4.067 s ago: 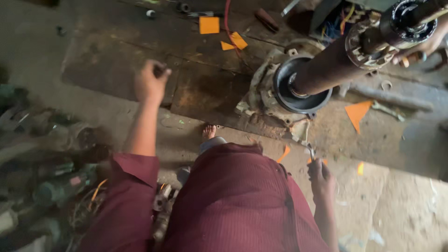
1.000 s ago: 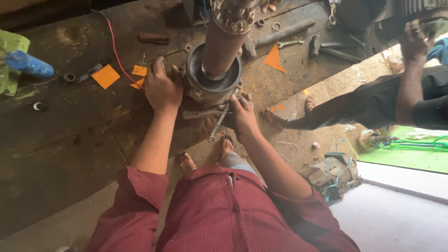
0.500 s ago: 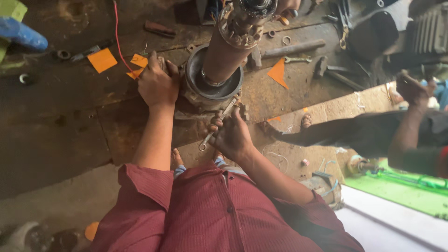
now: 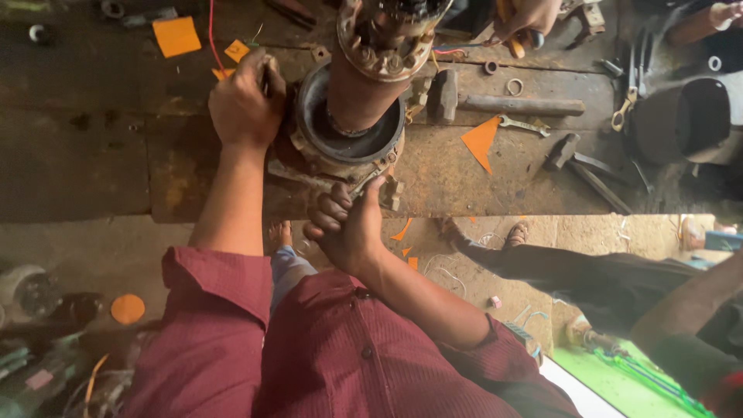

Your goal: The person works on a pump or motor assembly mounted on a wooden workbench, holding the housing steady while using a spanner to loosen and tighten bolts around the base flange. They reposition the assembly, pick up fasteners from the bench, and continue working on the mounting bolts with the wrench.

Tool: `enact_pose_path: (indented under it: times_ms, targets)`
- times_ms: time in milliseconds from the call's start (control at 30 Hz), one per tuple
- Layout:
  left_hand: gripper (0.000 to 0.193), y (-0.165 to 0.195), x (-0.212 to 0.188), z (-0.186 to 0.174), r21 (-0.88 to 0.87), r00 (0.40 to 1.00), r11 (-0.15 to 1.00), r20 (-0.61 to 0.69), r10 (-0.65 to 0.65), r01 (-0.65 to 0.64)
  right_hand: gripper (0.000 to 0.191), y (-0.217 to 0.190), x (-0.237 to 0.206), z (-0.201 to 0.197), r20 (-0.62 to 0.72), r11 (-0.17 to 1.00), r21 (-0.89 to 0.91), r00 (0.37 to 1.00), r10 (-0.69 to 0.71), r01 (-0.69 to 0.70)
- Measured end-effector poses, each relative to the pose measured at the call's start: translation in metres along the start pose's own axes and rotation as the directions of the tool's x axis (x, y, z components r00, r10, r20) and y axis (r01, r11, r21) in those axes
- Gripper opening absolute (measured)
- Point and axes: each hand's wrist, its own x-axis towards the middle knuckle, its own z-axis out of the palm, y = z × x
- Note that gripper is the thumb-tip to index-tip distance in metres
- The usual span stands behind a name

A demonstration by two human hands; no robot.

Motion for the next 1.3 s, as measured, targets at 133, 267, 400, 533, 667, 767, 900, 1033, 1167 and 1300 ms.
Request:
enact_pose_path:
  times_ms: [133, 267, 400, 533, 667, 767, 900, 1033, 1167, 1300]
  targets:
    - [0.023, -0.003, -0.001, 0.004, 0.0, 1.0, 1.0, -0.001, 0.019, -0.019, 0.068, -0.067, -0.049, -0.018, -0.167, 0.899, -0.312, 0.949, 0.267, -0.308]
    - [0.027, 0.0, -0.005, 0.008, 0.1, 0.997, 0.993, -0.035, 0.062, -0.058, 0.044, -0.172, -0.065, -0.012, -0.348, -0.031, -0.937, 0.933, 0.092, -0.347]
    - [0.023, 0.007, -0.003, 0.007, 0.102, 0.999, 0.994, -0.025, 0.034, -0.031, 0.043, -0.218, -0.032, 0.008, -0.25, -0.814, -0.579, 0.939, 0.235, 0.05]
    - [0.022, 0.011, -0.001, 0.001, 0.08, 0.999, 0.996, 0.0, -0.034, 0.034, 0.038, -0.216, -0.038, 0.011, -0.159, -0.826, -0.564, 0.979, 0.13, 0.018]
    - [0.03, 0.016, -0.005, -0.008, 0.074, 1.0, 0.997, -0.013, -0.025, 0.026, 0.04, -0.221, -0.051, 0.011, 0.142, -0.945, -0.327, 0.988, -0.068, -0.018]
    - [0.034, 0.021, -0.008, -0.014, 0.081, 0.999, 0.996, 0.007, -0.049, 0.049, 0.036, -0.224, -0.05, 0.0, 0.46, -0.958, -0.277, 0.886, -0.063, 0.075]
    - [0.038, 0.025, -0.009, -0.02, 0.055, 0.994, 0.994, 0.037, -0.101, 0.099, 0.031, -0.21, -0.055, -0.027, 0.718, -0.905, -0.347, 0.69, -0.087, 0.247]
    - [0.038, 0.024, -0.007, -0.02, 0.08, 0.991, 0.989, 0.052, -0.126, 0.121, 0.025, -0.199, -0.047, -0.027, 0.595, -0.863, -0.501, 0.748, -0.295, 0.058]
    - [0.033, 0.02, -0.007, -0.016, 0.056, 0.989, 0.988, 0.033, -0.146, 0.144, 0.026, -0.204, -0.058, -0.009, 0.519, -0.732, -0.662, 0.804, -0.292, 0.161]
    - [0.033, 0.015, -0.007, -0.016, 0.024, 0.994, 0.994, -0.028, -0.104, 0.105, 0.031, -0.173, -0.087, -0.02, 0.204, -0.43, -0.899, 0.794, -0.573, -0.079]
